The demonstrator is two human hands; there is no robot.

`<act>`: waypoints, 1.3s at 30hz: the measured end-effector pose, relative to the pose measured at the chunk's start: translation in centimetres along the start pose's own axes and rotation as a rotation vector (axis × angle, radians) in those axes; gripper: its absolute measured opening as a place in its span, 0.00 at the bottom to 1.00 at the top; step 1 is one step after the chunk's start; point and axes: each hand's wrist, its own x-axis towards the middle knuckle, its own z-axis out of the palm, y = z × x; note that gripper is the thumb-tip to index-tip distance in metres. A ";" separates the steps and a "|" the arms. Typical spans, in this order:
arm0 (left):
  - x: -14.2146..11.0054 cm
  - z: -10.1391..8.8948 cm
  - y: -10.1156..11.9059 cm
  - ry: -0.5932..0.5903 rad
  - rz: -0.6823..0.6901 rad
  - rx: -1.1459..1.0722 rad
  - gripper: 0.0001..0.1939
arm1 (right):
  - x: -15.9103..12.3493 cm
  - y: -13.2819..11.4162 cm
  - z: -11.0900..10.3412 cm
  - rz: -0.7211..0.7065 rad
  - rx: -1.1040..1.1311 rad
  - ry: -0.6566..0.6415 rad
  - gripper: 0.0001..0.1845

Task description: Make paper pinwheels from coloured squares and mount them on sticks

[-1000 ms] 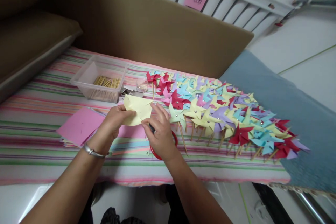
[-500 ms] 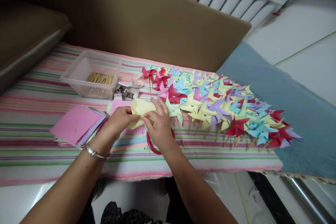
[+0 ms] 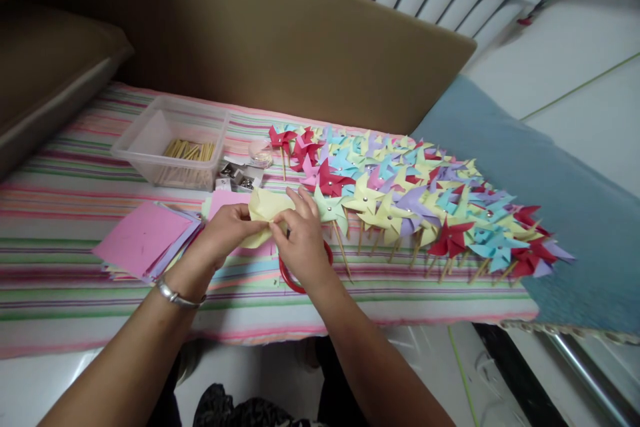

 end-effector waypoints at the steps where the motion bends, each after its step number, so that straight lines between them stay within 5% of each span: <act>1: 0.1 -0.1 -0.2 0.022 0.010 0.031 0.15 | 0.0 -0.1 0.0 0.004 -0.004 -0.005 0.03; 3: 0.3 -0.4 -0.4 0.049 0.025 0.106 0.13 | 0.2 -0.2 -0.3 0.012 -0.006 -0.010 0.04; 6: 0.5 -0.9 -0.4 -0.029 0.011 0.190 0.12 | 0.8 -0.2 -1.2 0.053 0.034 -0.038 0.24; 10: 0.2 -1.0 -0.3 -0.178 -0.020 0.316 0.09 | 1.2 0.3 -2.7 0.208 0.220 -0.260 0.38; 14: 0.0 -0.6 -0.6 -0.302 -0.030 0.322 0.09 | 1.2 1.0 -3.2 0.196 0.393 -0.400 0.37; 20: 0.1 -0.2 -1.0 -0.360 -0.017 0.327 0.06 | 1.2 1.3 -2.9 0.249 0.542 -0.446 0.36; 30: -0.3 -1.2 0.4 -0.354 0.022 -0.015 0.23 | 1.4 2.5 -2.3 0.539 0.890 -0.277 0.28; 39: -0.1 0.2 -1.0 -0.336 -0.019 -0.106 0.10 | 1.5 2.2 -2.1 0.579 1.126 -0.176 0.23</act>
